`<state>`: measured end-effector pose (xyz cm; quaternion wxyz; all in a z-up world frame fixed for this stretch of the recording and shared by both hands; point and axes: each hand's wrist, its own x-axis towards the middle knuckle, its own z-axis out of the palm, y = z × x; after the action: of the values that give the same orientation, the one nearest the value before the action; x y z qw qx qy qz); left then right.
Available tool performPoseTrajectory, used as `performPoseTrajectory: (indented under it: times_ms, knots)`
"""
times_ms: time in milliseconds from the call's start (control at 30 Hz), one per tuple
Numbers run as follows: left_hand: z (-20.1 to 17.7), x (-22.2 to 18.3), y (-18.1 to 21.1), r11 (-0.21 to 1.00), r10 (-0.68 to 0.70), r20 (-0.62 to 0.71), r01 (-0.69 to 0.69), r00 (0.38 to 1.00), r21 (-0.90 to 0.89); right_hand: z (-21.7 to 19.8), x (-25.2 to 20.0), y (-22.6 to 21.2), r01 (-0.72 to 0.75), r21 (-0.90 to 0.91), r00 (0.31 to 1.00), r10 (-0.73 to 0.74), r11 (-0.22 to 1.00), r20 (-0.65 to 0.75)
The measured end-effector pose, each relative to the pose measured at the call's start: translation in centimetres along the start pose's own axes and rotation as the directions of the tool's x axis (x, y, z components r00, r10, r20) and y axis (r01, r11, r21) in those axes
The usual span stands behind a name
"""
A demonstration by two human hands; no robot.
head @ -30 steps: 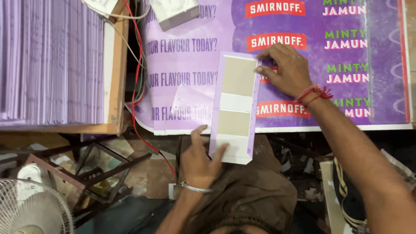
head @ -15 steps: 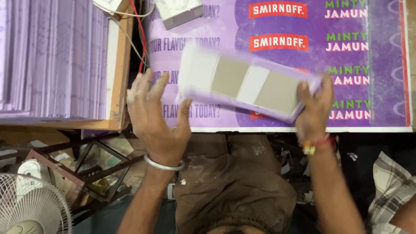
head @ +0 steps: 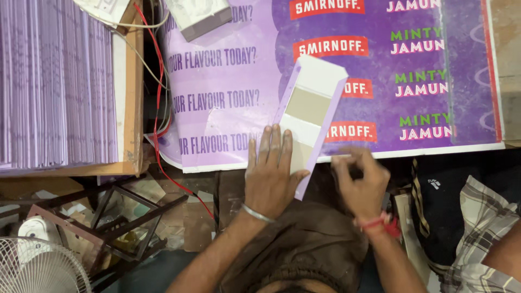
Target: The person folds pre-cut purple cardboard sheets into rectangular boxes by hand. They align the flaps, press the creases, and stack the finished boxes on the table.
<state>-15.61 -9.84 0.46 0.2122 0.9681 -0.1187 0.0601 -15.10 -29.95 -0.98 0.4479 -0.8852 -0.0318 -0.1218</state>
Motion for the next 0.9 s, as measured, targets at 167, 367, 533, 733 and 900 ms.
performPoseTrajectory:
  times_ms: [167,367,533,733,900]
  knots:
    - [-1.0,-1.5,1.5,0.996,-0.025,-0.056,0.02,0.998,-0.087,1.5,8.0,1.4,0.23,-0.261,0.971,-0.202,0.938,0.129]
    - [-1.4,0.7,-3.3,0.98,-0.074,-0.154,0.043,0.985,-0.192,3.2,9.2,2.8,0.444,-0.262,0.869,-0.341,0.857,0.359]
    - [0.8,8.1,-5.9,0.988,-0.14,-0.088,0.134,0.986,-0.076,3.6,8.9,3.8,0.452,-0.264,0.853,-0.327,0.852,0.407]
    - [1.7,14.5,-7.5,0.981,-0.189,-0.119,0.183,0.975,-0.059,3.4,8.6,2.4,0.475,-0.324,0.855,-0.343,0.818,0.388]
    - [1.3,5.2,-4.5,0.998,0.068,0.126,-0.069,0.99,0.007,3.3,8.6,2.9,0.48,-0.332,0.855,-0.348,0.812,0.386]
